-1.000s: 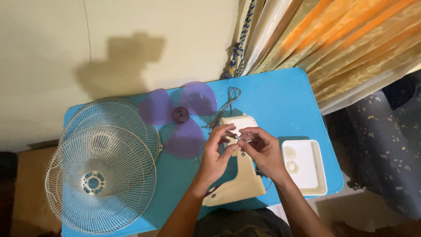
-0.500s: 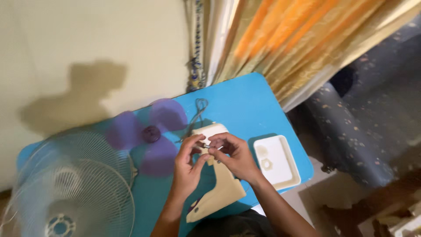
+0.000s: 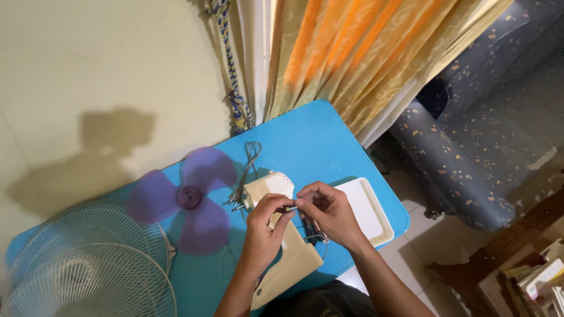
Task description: The person assembles the base and motor housing of a table fan on a blue table. They align the parts, insert a bolt, and tighten it with a screwdriver. The fan blades and cage remain disassembled on the table.
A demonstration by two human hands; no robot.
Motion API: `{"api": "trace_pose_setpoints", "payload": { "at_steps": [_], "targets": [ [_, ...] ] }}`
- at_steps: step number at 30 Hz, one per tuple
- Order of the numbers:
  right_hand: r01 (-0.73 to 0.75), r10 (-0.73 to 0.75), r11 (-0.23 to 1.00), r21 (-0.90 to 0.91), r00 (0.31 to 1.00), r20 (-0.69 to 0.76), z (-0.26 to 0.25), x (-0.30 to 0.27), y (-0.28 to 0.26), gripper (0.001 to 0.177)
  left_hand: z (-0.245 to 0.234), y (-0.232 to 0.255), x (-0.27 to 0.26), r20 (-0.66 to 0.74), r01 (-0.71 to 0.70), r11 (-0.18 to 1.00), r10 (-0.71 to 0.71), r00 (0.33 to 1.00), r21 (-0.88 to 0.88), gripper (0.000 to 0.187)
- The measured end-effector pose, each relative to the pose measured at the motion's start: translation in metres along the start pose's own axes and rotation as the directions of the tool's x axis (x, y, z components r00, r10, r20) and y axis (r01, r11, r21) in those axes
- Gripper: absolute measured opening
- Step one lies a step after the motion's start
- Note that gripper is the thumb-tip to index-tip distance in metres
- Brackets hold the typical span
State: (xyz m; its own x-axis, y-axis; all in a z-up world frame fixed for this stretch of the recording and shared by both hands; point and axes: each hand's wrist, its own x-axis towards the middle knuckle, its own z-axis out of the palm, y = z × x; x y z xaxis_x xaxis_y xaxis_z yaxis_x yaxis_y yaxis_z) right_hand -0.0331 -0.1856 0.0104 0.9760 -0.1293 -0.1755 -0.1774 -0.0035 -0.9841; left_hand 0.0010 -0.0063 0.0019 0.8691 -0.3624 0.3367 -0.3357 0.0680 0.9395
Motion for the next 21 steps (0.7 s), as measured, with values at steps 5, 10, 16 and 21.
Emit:
{"api": "trace_pose_setpoints", "payload": {
  "at_steps": [5,10,16,21],
  "targets": [
    [0.096,-0.097,0.993,0.063,0.995,0.016,-0.009,-0.002,0.004,0.011,0.007,0.004,0.004,0.024,-0.011,0.998,0.009,1.0,0.062,0.021],
    [0.044,-0.045,0.999,0.014,0.999,0.021,-0.02,-0.007,0.014,0.024,0.014,0.004,0.003,-0.007,0.004,0.994,-0.003,1.0,0.106,0.019],
    [-0.14,0.156,0.984,-0.114,0.976,0.15,-0.027,-0.01,0.004,0.056,0.016,0.003,0.002,-0.002,-0.036,0.993,0.037,0.999,0.11,0.022],
    [-0.06,0.083,0.989,-0.136,0.982,0.169,-0.024,-0.02,-0.014,0.033,0.016,0.002,-0.002,0.003,-0.016,0.998,0.016,1.0,0.065,0.024]
  ]
}}
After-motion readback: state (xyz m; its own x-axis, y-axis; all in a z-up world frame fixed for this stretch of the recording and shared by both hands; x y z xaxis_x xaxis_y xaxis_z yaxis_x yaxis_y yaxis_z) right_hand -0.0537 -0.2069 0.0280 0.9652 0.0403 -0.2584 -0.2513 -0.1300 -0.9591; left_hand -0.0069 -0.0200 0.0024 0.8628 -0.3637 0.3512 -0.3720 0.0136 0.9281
